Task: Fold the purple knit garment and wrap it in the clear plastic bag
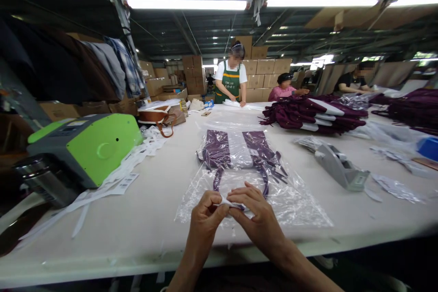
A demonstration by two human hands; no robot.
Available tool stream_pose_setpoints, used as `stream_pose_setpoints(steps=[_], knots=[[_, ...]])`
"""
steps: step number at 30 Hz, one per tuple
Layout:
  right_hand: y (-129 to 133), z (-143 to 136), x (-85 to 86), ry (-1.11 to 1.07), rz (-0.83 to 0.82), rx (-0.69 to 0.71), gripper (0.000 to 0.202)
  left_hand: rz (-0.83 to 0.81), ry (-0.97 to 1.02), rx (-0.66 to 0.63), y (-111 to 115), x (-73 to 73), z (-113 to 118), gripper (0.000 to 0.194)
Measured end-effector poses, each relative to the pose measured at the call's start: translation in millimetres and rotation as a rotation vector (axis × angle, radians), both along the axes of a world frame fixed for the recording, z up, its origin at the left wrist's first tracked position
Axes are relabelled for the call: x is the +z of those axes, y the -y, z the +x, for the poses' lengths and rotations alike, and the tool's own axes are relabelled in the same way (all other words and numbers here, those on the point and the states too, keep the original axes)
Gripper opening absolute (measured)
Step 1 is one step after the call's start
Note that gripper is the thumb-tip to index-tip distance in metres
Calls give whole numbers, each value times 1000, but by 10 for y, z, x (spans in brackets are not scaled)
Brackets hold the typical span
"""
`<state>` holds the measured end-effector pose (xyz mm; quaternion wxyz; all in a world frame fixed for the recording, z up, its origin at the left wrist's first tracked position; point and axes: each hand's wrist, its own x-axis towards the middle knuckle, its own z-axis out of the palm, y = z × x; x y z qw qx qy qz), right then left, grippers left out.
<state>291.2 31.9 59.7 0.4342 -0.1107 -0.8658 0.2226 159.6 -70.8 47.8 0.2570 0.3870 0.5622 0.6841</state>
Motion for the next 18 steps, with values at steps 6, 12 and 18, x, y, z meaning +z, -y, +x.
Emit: stream_pose_setpoints(steps=[6, 12, 18], knots=[[23, 50, 13, 5, -258, 12, 6, -3, 10, -47, -50, -13, -30, 24], [5, 85, 58, 44, -447, 53, 20, -80, 85, -127, -108, -22, -21, 28], [-68, 34, 74, 56, -480, 15, 9, -175, -141, -14, -34, 18, -58, 29]])
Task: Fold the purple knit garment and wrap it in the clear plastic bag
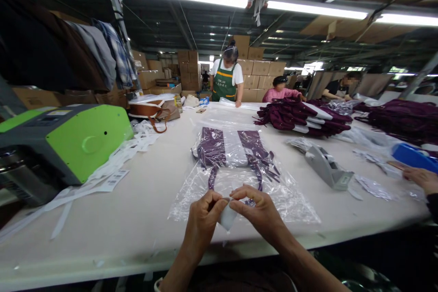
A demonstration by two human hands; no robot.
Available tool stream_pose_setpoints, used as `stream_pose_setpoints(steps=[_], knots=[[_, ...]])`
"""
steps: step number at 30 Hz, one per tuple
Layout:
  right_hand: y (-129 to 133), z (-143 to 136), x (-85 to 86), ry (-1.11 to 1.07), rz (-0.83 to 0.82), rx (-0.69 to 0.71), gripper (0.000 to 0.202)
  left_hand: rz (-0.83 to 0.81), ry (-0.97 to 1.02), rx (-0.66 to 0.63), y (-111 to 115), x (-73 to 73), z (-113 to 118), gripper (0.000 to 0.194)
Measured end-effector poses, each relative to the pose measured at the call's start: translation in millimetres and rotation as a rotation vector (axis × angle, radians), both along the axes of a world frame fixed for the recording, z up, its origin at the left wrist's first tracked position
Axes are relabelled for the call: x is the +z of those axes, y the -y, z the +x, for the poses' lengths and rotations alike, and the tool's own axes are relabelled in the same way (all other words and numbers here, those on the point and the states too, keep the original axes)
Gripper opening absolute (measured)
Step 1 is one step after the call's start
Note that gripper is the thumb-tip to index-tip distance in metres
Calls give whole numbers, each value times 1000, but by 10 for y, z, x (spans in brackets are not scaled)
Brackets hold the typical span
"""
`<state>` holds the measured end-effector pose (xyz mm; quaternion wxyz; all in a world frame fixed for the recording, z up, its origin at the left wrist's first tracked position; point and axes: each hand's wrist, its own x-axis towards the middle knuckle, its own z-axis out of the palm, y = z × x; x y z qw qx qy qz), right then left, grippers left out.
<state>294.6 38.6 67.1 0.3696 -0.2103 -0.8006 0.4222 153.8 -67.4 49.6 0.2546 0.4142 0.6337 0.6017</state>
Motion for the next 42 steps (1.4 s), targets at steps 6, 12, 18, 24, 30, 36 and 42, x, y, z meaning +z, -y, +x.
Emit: stream_pose_setpoints(steps=[6, 12, 18, 24, 30, 36, 42], knots=[[-83, -120, -51, 47, 0, 53, 8, 2, -93, 34, 7, -16, -55, 21], [-178, -182, -68, 52, 144, 39, 6, 1, -186, 49, -92, -53, -104, 11], [-359, -162, -66, 44, 605, 3, 9, -107, -171, 31, -217, -30, -96, 15], [-465, -159, -132, 37, 545, 101, 14, -157, -168, -28, -264, -25, -114, 22], [-497, -167, -143, 41, 265, 174, 15, -135, -196, -110, -283, -14, -145, 16], [-558, -165, -130, 62, 144, 205, 17, -142, -222, -184, -274, -37, -193, 16], [-588, -164, -204, 59, 166, 172, 17, -182, -70, -196, -328, -78, -199, 23]])
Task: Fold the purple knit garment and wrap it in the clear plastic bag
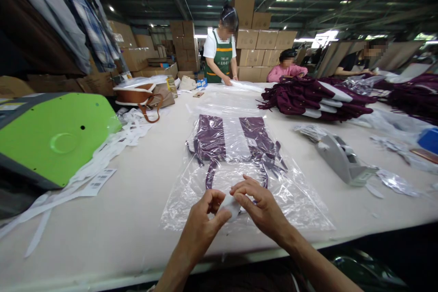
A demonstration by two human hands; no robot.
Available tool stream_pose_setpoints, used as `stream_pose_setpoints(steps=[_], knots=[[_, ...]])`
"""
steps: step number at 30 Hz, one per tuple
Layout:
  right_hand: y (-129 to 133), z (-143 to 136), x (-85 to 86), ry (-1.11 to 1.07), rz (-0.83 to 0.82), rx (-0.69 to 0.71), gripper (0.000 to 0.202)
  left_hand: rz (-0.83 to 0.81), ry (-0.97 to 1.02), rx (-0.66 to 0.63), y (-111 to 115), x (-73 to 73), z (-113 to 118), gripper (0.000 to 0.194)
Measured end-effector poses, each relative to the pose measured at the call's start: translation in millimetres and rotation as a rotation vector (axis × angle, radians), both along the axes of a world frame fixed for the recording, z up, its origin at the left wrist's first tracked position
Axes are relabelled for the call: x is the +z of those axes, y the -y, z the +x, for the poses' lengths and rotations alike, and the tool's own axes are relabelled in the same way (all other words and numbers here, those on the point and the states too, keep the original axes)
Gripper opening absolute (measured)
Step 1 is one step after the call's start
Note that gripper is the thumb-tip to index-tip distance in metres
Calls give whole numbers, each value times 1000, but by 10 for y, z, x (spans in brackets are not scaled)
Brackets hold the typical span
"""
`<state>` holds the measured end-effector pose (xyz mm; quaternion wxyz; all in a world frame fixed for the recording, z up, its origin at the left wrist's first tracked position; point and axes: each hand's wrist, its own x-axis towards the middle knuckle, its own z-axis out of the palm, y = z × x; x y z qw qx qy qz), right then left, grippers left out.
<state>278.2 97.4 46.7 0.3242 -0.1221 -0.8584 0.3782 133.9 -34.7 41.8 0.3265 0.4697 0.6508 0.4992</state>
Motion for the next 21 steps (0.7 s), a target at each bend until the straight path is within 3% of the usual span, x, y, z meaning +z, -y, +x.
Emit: stream_pose_setpoints(steps=[5, 9, 16, 21], knots=[[28, -12, -15, 0, 129, -37, 11, -96, -94, 88, -60, -62, 39, 36], [23, -4, 5, 15, 161, -13, 4, -85, -132, 69, -57, -36, 57, 32], [6, 5, -18, 46, -85, 15, 10, -72, -193, -24, -29, -5, 54, 28], [4, 24, 26, 81, -171, 54, 14, -50, -194, -78, -3, 17, 32, 26]])
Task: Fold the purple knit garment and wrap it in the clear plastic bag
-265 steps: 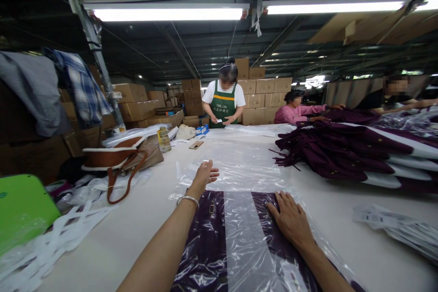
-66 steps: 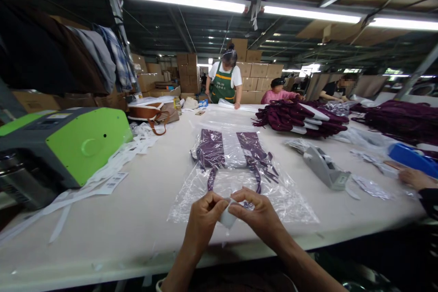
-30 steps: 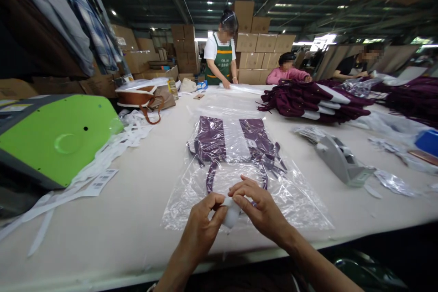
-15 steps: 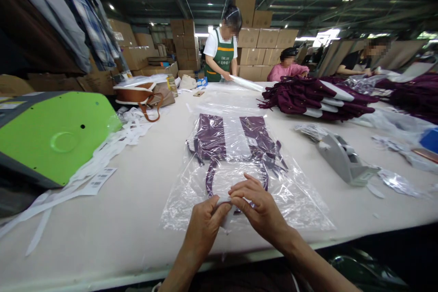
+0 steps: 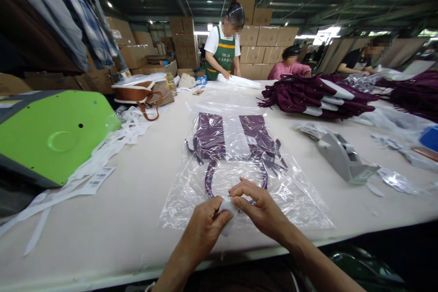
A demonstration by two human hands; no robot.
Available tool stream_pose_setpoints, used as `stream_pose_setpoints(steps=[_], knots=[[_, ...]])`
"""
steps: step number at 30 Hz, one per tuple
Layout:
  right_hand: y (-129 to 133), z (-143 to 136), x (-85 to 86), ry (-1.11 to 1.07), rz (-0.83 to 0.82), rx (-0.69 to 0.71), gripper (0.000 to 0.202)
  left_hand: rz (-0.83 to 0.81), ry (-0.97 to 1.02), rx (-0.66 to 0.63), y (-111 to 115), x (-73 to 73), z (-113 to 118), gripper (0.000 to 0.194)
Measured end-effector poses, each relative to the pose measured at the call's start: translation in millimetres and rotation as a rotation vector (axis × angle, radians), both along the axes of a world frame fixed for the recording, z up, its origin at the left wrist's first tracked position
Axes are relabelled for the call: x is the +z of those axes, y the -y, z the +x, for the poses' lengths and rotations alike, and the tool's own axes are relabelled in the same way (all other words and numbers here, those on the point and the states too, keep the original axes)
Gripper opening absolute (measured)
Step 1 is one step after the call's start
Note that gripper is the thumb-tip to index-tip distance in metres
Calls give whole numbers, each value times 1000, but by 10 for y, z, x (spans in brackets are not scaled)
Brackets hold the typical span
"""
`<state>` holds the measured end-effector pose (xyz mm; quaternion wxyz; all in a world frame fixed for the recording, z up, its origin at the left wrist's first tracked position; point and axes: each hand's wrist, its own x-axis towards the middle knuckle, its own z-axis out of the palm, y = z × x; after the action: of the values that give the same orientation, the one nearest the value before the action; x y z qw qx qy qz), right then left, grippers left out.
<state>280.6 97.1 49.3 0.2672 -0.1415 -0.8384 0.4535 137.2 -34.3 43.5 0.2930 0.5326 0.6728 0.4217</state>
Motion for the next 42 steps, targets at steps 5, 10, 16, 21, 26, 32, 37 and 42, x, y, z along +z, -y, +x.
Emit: stream_pose_setpoints(steps=[5, 10, 16, 21, 26, 32, 37, 42], knots=[[15, 9, 37, -17, -35, 7, 15, 29, 71, -22, 7, 16, -34, 23], [32, 32, 62, -185, 463, -191, 11, 120, 171, 279, 48, -105, -31, 45], [46, 182, 4, -265, 876, -267, 37, 208, 253, 361, 286, -155, 168, 25], [108, 200, -58, -255, 993, -112, 37, 127, 671, 168, 211, -93, 319, 46], [162, 160, -7, -263, 757, 14, 33, 88, 751, 287, 135, -166, 244, 35], [128, 117, 30, -220, -55, -247, 48, 52, 687, 304, 145, -156, 179, 35], [173, -1, 25, -94, -580, 79, 52, 32, 559, 262, 151, -77, 162, 34], [222, -57, 56, -58, -643, 127, 35, 146, 743, 309, 189, -64, 127, 32]])
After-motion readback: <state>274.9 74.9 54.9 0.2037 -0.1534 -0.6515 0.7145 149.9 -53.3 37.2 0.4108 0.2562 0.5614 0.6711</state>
